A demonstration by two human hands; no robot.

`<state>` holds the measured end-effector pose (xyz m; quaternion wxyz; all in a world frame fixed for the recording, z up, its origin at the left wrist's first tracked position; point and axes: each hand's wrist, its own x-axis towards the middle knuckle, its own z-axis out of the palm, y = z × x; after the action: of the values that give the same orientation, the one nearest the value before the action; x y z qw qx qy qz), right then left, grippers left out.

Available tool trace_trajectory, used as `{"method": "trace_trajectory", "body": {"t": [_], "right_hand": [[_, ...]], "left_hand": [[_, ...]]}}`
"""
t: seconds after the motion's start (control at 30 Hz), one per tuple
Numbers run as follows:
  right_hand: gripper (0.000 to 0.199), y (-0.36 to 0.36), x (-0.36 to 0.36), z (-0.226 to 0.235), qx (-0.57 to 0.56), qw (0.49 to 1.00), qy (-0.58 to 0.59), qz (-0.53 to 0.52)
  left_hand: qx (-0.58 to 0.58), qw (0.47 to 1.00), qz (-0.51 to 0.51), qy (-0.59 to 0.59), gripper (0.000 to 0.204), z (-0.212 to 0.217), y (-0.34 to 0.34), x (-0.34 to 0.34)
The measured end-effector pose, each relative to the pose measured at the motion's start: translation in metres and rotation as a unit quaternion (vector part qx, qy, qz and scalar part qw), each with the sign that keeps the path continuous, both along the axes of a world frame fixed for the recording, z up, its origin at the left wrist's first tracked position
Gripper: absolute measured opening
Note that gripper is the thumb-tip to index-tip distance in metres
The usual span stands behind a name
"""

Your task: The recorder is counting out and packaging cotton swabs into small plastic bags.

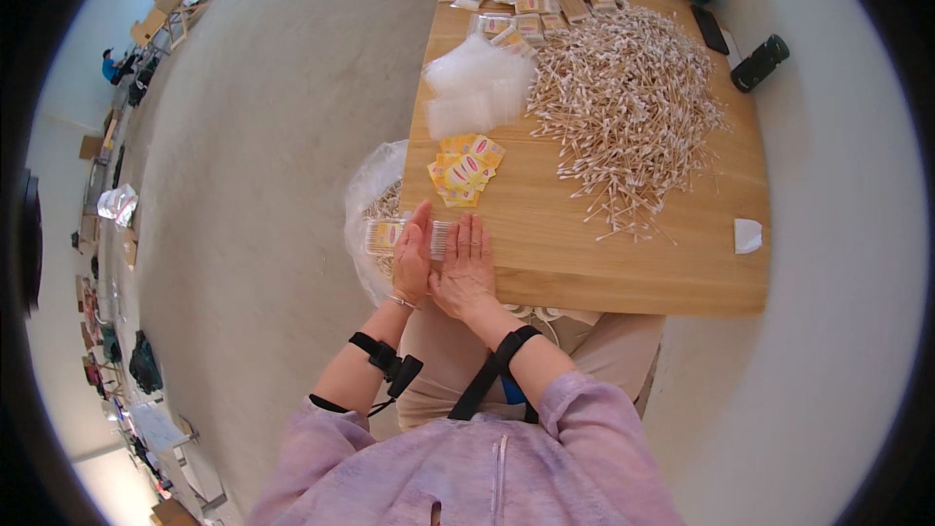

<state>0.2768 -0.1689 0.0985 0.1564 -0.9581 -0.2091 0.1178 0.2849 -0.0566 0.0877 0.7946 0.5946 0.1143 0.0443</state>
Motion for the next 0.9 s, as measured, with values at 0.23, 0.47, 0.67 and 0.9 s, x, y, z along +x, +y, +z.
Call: {"method": "trace_trajectory", "body": {"t": [0.23,0.47,0.67,0.9], "right_hand": [[0.095,0.007,-0.001,-0.001,0.031,0.998,0.022,-0.040],[0.096,0.002,-0.002,-0.001,0.046,0.998,0.008,-0.031],[0.093,0.001,-0.002,0.003,0.071,0.997,-0.002,-0.005],[0.091,0.003,-0.004,-0.002,0.068,0.997,-0.031,-0.010]], "left_hand": [[-0.010,1.000,-0.003,-0.010,0.051,0.000,0.002,0.000],[-0.005,1.000,-0.003,-0.008,0.049,0.005,0.001,0.000],[-0.021,1.000,0.007,0.009,0.048,0.001,0.006,0.002],[0.075,0.997,-0.019,0.002,0.047,-0.003,0.010,0.000]]}}
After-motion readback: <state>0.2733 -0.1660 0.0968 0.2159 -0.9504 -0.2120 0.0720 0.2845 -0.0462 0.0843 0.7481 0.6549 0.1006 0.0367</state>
